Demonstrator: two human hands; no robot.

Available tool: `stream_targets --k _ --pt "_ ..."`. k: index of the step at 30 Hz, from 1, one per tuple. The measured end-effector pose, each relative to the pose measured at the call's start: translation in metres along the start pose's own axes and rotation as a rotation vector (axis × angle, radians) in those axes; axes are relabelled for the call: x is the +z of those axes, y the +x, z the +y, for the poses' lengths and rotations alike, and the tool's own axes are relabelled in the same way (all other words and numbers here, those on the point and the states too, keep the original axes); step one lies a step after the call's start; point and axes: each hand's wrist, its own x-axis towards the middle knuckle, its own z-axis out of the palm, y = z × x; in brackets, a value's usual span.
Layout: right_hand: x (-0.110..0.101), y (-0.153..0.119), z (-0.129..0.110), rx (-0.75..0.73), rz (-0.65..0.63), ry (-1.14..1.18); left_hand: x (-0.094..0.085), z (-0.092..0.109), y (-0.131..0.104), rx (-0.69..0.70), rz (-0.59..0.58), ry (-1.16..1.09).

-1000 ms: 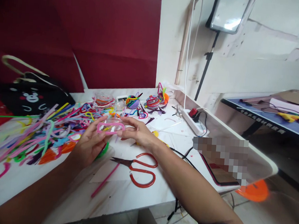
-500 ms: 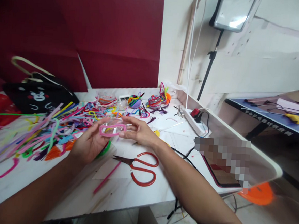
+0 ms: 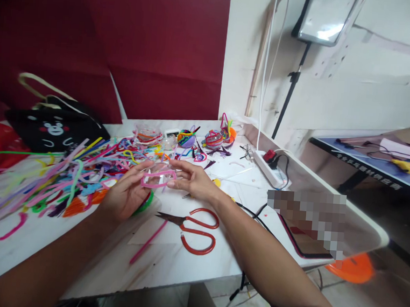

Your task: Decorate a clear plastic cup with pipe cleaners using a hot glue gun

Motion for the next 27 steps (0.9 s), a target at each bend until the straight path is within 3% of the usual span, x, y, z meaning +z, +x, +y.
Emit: stream_targets --k 18,27 --pt "-0.0033 0.0021 0.0028 -0.048 -0.016 -0.041 0.0013 0.0083 -0.0010 -0.108 -0.065 -0.047" --pt "-0.0091 0.0015 -0.0010 -0.068 -0.050 -0.073 -0.0038 0.0098 0.0000 -0.225 -0.079 -0.016"
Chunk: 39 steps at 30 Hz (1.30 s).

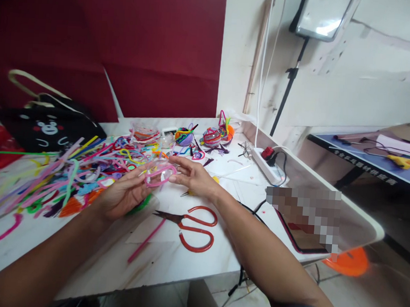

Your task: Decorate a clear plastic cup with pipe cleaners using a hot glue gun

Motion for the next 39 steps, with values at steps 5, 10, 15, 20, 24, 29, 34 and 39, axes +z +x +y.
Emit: stream_targets --k 5,10,15,20,24,29,34,39 --pt "-0.001 0.000 0.003 0.020 -0.018 0.022 -0.002 0.001 -0.001 -0.044 0.031 -0.007" --pt "0.001 0.001 0.007 0.041 -0.033 0.012 0.003 0.001 -0.001 -0.017 0.125 -0.042" --pt "0.004 -0.001 0.007 0.029 -0.033 -0.042 0.010 0.002 -0.005 0.028 0.189 -0.015" --pt "0.007 -0.005 0.002 -0.004 0.012 -0.291 0.014 0.002 -0.009 0.112 0.206 -0.002" --pt "0.016 -0.006 -0.006 -0.305 0.158 -0.606 0.014 0.000 -0.010 0.224 0.175 0.053" --pt "0.031 -0.010 -0.014 -0.600 0.209 -0.857 0.017 -0.003 -0.016 0.348 0.155 0.166" --pt "0.038 -0.016 -0.015 -0.691 0.185 -1.045 0.021 -0.004 -0.021 0.389 0.163 0.217" --pt "0.041 -0.017 -0.017 -0.691 0.180 -1.073 0.021 -0.006 -0.022 0.397 0.173 0.239"
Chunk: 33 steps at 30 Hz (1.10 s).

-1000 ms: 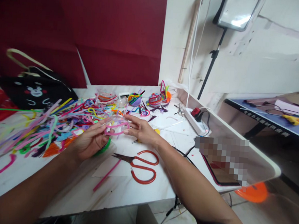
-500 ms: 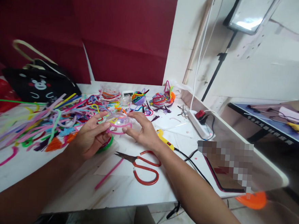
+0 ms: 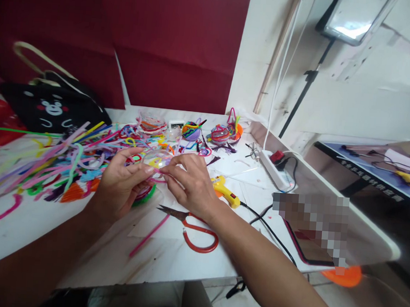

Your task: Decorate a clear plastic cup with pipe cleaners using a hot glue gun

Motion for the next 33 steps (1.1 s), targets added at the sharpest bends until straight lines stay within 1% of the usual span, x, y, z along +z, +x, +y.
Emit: stream_targets --k 5,13,17,21,24,30,33 --pt "0.0017 -0.0001 -0.0014 0.073 0.025 0.036 -0.0001 -0.0019 -0.0006 0.018 -0.024 0.040" --pt "0.0008 0.0008 -0.0017 0.094 -0.040 0.016 0.0009 -0.0043 -0.0020 0.042 -0.027 0.092" --pt "0.0002 0.0023 -0.0032 0.094 -0.063 0.035 0.0012 -0.0045 -0.0018 0.050 -0.012 0.085" --pt "-0.0002 0.0031 -0.0040 0.124 -0.077 0.071 0.0003 -0.0054 -0.0013 0.054 -0.020 0.091" --pt "0.0001 0.0031 -0.0045 0.157 -0.069 0.099 -0.0008 -0.0064 -0.0013 0.059 -0.032 0.090" --pt "0.0009 0.0031 -0.0073 0.229 -0.038 0.084 -0.0008 -0.0062 -0.0022 0.062 -0.032 0.082" --pt "0.0006 0.0035 -0.0053 0.293 -0.007 0.106 -0.0001 -0.0057 -0.0025 0.060 -0.034 0.073"
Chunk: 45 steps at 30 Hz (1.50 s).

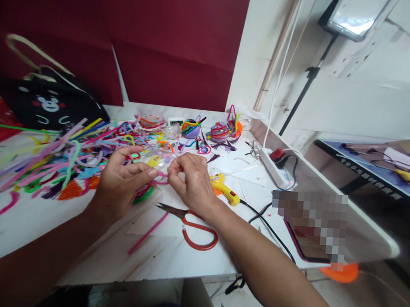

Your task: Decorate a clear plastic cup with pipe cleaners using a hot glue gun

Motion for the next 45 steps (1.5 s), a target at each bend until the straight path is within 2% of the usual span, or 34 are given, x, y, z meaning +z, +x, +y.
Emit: stream_targets --k 6,8,10,12,15,17,18,20,21,23,26,28,30,36,45 --pt "-0.001 0.004 0.012 0.145 0.073 0.265 0.001 0.001 0.001 -0.034 0.031 -0.010" --pt "-0.004 0.006 0.012 0.174 0.114 0.381 0.001 0.002 0.002 -0.043 0.049 -0.021" --pt "-0.011 0.008 0.007 0.208 0.099 0.503 0.001 0.004 0.003 -0.052 0.070 -0.039" --pt "-0.020 0.010 -0.001 0.254 -0.060 0.631 0.001 0.005 0.004 -0.064 0.088 -0.061" --pt "-0.033 0.010 -0.012 0.280 -0.551 0.681 0.000 0.006 0.005 -0.089 0.104 -0.084" --pt "-0.037 0.009 -0.014 0.260 -0.793 0.611 -0.001 0.005 0.007 -0.112 0.117 -0.094" --pt "-0.038 0.009 -0.014 0.266 -0.859 0.582 -0.001 0.004 0.007 -0.125 0.126 -0.098" --pt "-0.037 0.007 -0.012 0.293 -0.913 0.553 -0.002 0.003 0.008 -0.149 0.139 -0.108" --pt "-0.037 0.007 -0.011 0.278 -0.910 0.543 -0.003 0.002 0.009 -0.156 0.144 -0.114" --pt "-0.035 0.007 -0.009 0.147 -0.828 0.492 -0.003 0.002 0.009 -0.168 0.145 -0.125" --pt "-0.030 0.007 -0.009 -0.089 -0.493 0.309 -0.003 0.003 0.009 -0.179 0.136 -0.135" --pt "-0.025 0.006 -0.008 -0.183 -0.263 0.139 -0.001 0.003 0.009 -0.177 0.129 -0.140" --pt "-0.019 0.004 -0.008 -0.261 -0.153 -0.039 0.000 0.003 0.008 -0.171 0.120 -0.148" --pt "-0.003 -0.003 -0.006 -0.407 -0.109 -0.366 0.001 0.002 0.005 -0.181 0.099 -0.177" --pt "0.000 -0.004 0.005 -0.543 -0.025 -0.531 -0.001 0.001 0.005 -0.184 0.018 -0.198"
